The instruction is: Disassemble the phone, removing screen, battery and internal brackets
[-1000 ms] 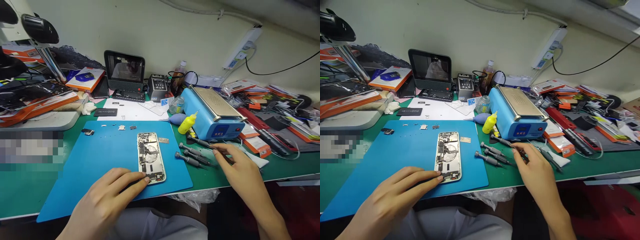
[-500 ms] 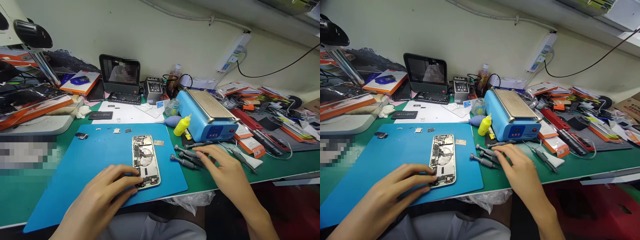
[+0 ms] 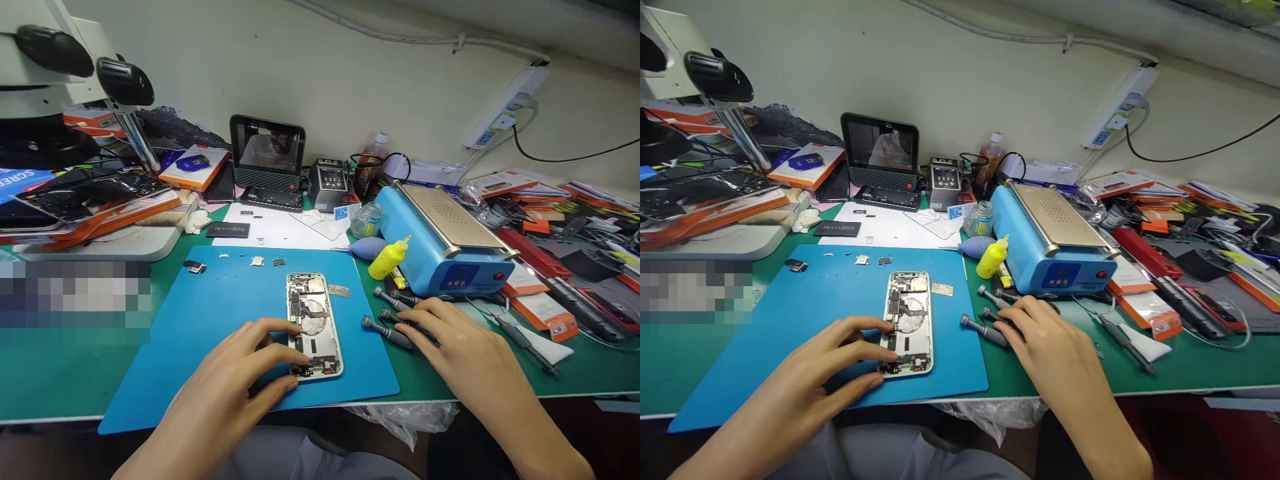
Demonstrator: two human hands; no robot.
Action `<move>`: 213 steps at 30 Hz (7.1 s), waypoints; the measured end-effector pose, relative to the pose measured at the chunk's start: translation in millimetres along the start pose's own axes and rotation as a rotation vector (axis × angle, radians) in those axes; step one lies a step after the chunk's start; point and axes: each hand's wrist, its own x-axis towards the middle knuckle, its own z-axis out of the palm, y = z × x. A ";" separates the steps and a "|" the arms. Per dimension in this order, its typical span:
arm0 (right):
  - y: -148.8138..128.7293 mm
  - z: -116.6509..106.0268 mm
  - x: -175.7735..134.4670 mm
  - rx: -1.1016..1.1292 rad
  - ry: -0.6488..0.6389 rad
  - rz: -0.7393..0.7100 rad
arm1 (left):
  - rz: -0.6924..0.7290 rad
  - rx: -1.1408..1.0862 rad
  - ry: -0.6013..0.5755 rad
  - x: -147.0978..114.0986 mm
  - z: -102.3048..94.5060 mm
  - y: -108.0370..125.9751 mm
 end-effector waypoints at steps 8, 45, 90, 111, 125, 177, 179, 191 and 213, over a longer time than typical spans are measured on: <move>-38.2 -2.6 5.2 0.380 0.279 0.466 | -0.042 -0.075 -0.009 3.0 -5.1 5.6; -145.3 41.2 20.1 0.800 0.386 -0.080 | -0.045 -0.073 0.036 5.1 -9.0 11.4; -144.8 37.3 19.4 1.039 0.541 0.168 | -0.131 -0.328 0.082 1.4 -11.5 10.1; -143.6 41.0 21.2 0.712 0.529 -0.024 | -0.327 -0.449 0.145 -2.2 -13.8 16.9; -145.8 40.9 19.2 0.691 0.530 -0.052 | -0.226 -0.361 0.184 -0.2 -12.1 15.5; -135.5 45.9 14.4 0.825 0.516 -0.139 | -0.004 0.237 0.465 -21.8 -36.4 -5.1; -135.9 46.6 11.4 0.825 0.520 -0.092 | 0.036 0.169 0.403 -19.1 -24.5 4.1; -140.3 52.0 10.3 0.876 0.541 0.018 | 0.075 -0.027 0.208 13.6 -0.3 17.0; -133.4 47.0 3.8 0.924 0.523 0.235 | -0.123 0.168 0.333 -14.7 -33.8 -1.3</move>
